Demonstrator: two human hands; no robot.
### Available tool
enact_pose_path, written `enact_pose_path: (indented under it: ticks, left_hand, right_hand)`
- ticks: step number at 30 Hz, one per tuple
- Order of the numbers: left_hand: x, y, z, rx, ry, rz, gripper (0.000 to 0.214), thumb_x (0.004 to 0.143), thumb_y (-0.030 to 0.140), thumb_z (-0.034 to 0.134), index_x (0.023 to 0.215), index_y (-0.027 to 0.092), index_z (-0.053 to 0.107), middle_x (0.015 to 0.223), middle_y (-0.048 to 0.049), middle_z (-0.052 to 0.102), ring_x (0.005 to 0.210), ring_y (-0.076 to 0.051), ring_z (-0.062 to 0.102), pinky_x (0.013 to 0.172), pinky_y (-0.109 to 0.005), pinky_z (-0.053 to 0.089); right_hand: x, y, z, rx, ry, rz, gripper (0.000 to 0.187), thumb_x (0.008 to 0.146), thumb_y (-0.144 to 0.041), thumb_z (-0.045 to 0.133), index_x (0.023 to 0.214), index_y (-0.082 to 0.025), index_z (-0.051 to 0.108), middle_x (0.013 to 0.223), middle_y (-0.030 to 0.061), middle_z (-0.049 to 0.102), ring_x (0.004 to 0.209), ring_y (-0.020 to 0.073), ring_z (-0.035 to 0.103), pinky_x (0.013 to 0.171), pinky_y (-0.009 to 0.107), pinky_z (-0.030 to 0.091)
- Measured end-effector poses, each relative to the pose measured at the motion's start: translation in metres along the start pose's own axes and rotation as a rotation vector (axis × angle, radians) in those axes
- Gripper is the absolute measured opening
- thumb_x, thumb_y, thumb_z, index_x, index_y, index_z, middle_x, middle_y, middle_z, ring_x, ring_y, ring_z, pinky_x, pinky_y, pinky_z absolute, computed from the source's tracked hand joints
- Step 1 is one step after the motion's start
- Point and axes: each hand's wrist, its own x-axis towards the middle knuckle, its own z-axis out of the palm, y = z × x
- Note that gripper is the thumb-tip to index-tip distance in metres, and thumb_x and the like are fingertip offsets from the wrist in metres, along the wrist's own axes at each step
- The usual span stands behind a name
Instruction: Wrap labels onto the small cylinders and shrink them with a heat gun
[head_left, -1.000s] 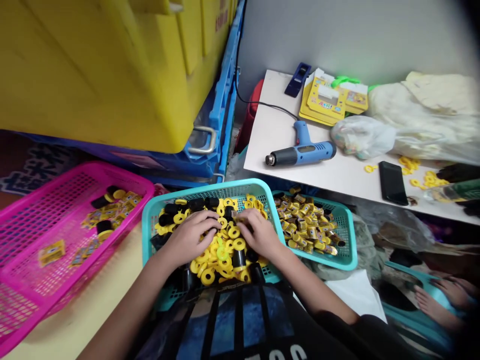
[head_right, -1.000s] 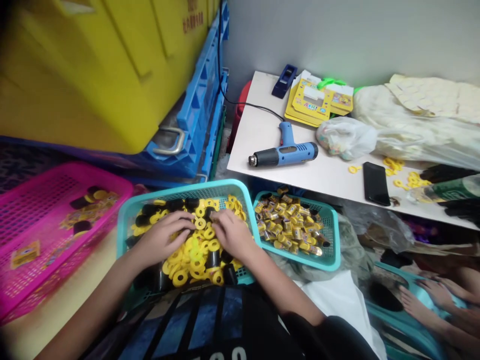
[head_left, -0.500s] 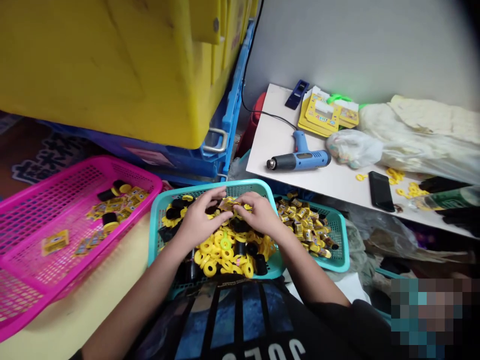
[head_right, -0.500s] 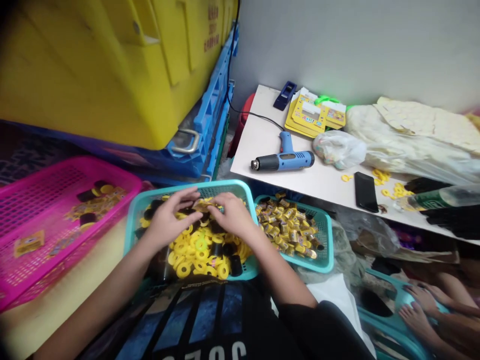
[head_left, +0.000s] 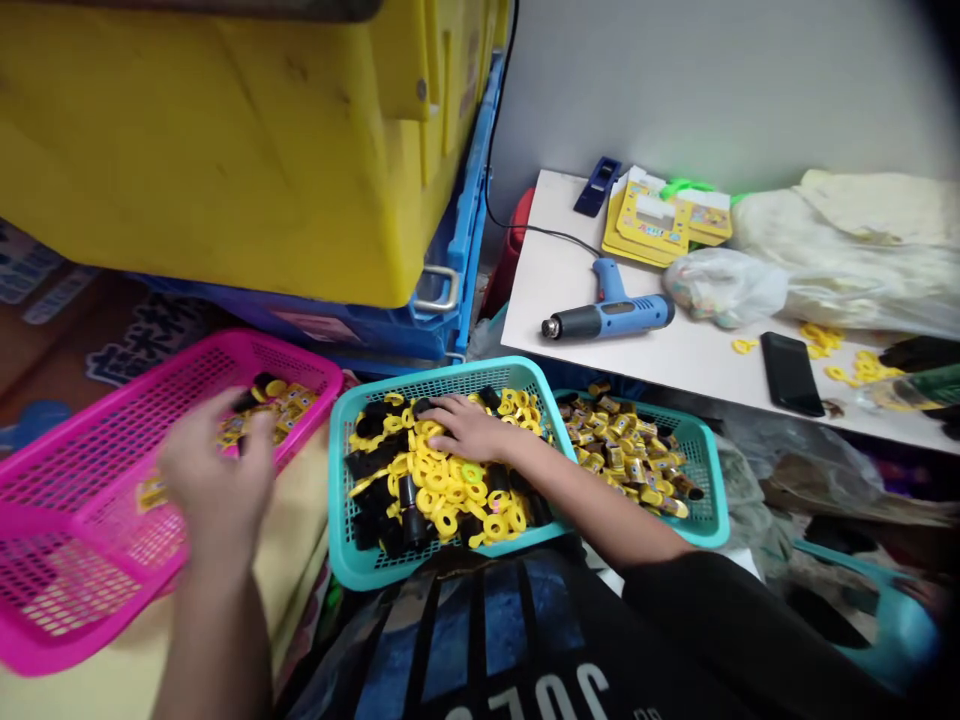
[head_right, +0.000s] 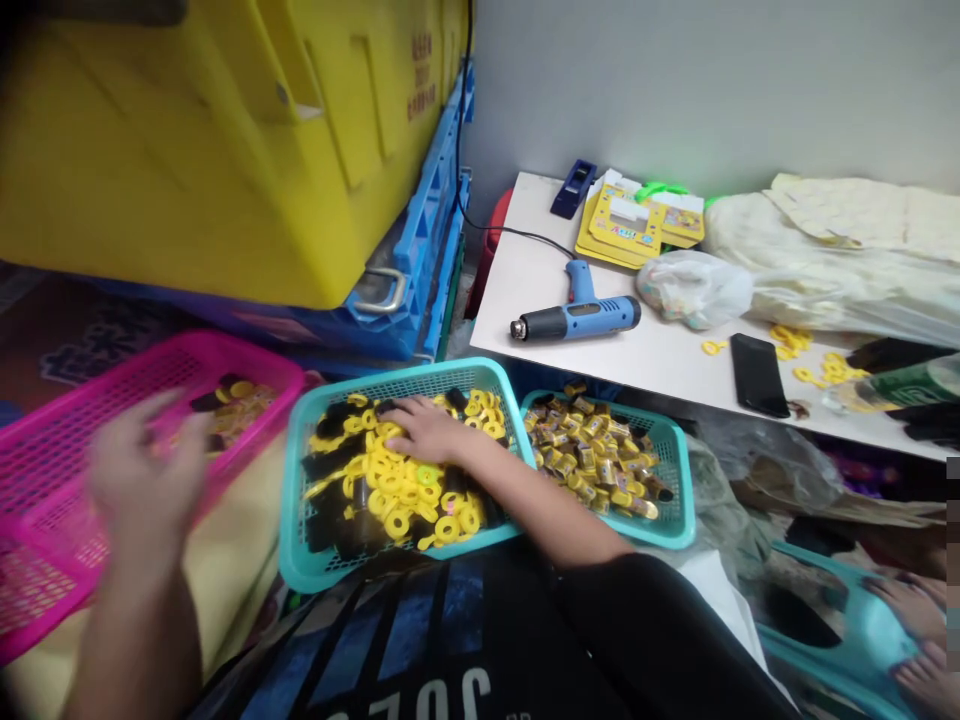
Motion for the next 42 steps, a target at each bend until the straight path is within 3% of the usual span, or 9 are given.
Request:
enact_pose_path:
  ticks: [2, 5, 9, 14, 19, 28, 31, 35, 42]
  left_hand:
    - [-0.010, 0.031, 0.037, -0.073, -0.219, 0.252, 0.035, 0.090, 0.043, 0.051, 0.111, 0.019, 0.064, 0.120, -0.0097, 0.064, 0.114, -0.027, 0.057, 0.105, -0.047, 0.041]
    - [-0.025, 0.068, 0.088, -0.078, -0.600, 0.425, 0.041, 0.091, 0.043, 0.049, 0.125, 0.023, 0.060, 0.143, -0.0098, 0.049, 0.134, -0.030, 0.041, 0.110, -0.050, 0.036]
    - [-0.046, 0.082, 0.102, 0.026, -0.802, 0.472, 0.031, 0.090, 0.041, 0.051, 0.107, 0.024, 0.071, 0.151, -0.0087, 0.039, 0.137, -0.036, 0.036, 0.110, -0.058, 0.031]
    - [-0.068, 0.078, 0.073, 0.072, -0.752, 0.581, 0.033, 0.091, 0.042, 0.048, 0.098, 0.021, 0.072, 0.125, -0.0133, 0.059, 0.117, -0.032, 0.053, 0.099, -0.051, 0.043]
    - [-0.072, 0.068, 0.068, 0.118, -0.652, 0.618, 0.035, 0.090, 0.046, 0.051, 0.095, 0.016, 0.068, 0.097, -0.0129, 0.064, 0.098, -0.030, 0.058, 0.086, -0.046, 0.047]
    - [-0.077, 0.059, 0.056, -0.020, -0.645, 0.685, 0.032, 0.092, 0.043, 0.048, 0.099, 0.018, 0.068, 0.104, -0.0099, 0.063, 0.097, -0.027, 0.055, 0.084, -0.042, 0.043]
    - [-0.076, 0.060, 0.054, -0.033, -0.672, 0.714, 0.031, 0.092, 0.041, 0.049, 0.099, 0.019, 0.069, 0.104, -0.0091, 0.063, 0.097, -0.026, 0.055, 0.085, -0.041, 0.042]
    - [-0.076, 0.060, 0.053, -0.038, -0.701, 0.742, 0.030, 0.093, 0.041, 0.048, 0.100, 0.021, 0.069, 0.101, -0.0086, 0.062, 0.096, -0.026, 0.054, 0.085, -0.041, 0.041]
    - [-0.079, 0.059, 0.049, -0.070, -0.718, 0.676, 0.039, 0.091, 0.050, 0.047, 0.090, 0.018, 0.068, 0.088, -0.0088, 0.061, 0.087, -0.025, 0.053, 0.080, -0.041, 0.042]
  right_hand:
    - [-0.005, 0.003, 0.003, -0.043, -0.027, -0.030, 0.038, 0.093, -0.041, 0.044, 0.123, -0.022, 0.057, 0.133, 0.0121, 0.051, 0.124, 0.0254, 0.045, 0.104, 0.047, 0.037]
    - [-0.029, 0.011, -0.004, -0.125, -0.010, -0.027, 0.025, 0.090, -0.028, 0.046, 0.106, -0.018, 0.062, 0.115, 0.0090, 0.059, 0.105, 0.0186, 0.052, 0.096, 0.035, 0.041]
    - [-0.054, 0.019, -0.016, -0.253, 0.035, 0.126, 0.024, 0.091, -0.029, 0.044, 0.090, -0.015, 0.064, 0.096, 0.0085, 0.063, 0.097, 0.0204, 0.052, 0.091, 0.035, 0.040]
    - [-0.031, 0.003, -0.013, -0.242, 0.188, 0.165, 0.042, 0.098, -0.040, 0.029, 0.104, -0.015, 0.063, 0.105, 0.0112, 0.063, 0.101, 0.0213, 0.051, 0.092, 0.037, 0.038]
    - [-0.004, -0.010, -0.005, -0.214, -0.015, -0.093, 0.046, 0.095, -0.048, 0.039, 0.131, -0.023, 0.052, 0.139, 0.0091, 0.049, 0.125, 0.0265, 0.038, 0.102, 0.043, 0.033]
    - [-0.047, -0.005, -0.036, -0.434, 0.059, 0.173, 0.036, 0.095, -0.033, 0.037, 0.087, -0.015, 0.067, 0.092, 0.0102, 0.063, 0.094, 0.0226, 0.046, 0.080, 0.037, 0.035]
    - [-0.028, -0.019, -0.027, -0.360, 0.112, 0.081, 0.031, 0.095, -0.030, 0.039, 0.100, -0.016, 0.066, 0.097, 0.0096, 0.063, 0.096, 0.0220, 0.046, 0.084, 0.036, 0.037]
    - [-0.002, -0.031, -0.008, -0.250, -0.031, -0.103, 0.039, 0.097, -0.038, 0.034, 0.125, -0.024, 0.058, 0.138, 0.0092, 0.049, 0.120, 0.0254, 0.041, 0.097, 0.043, 0.035]
    - [-0.038, -0.024, -0.020, -0.239, -0.139, -0.108, 0.023, 0.087, -0.035, 0.052, 0.096, -0.019, 0.065, 0.119, 0.0088, 0.059, 0.102, 0.0226, 0.053, 0.091, 0.041, 0.041]
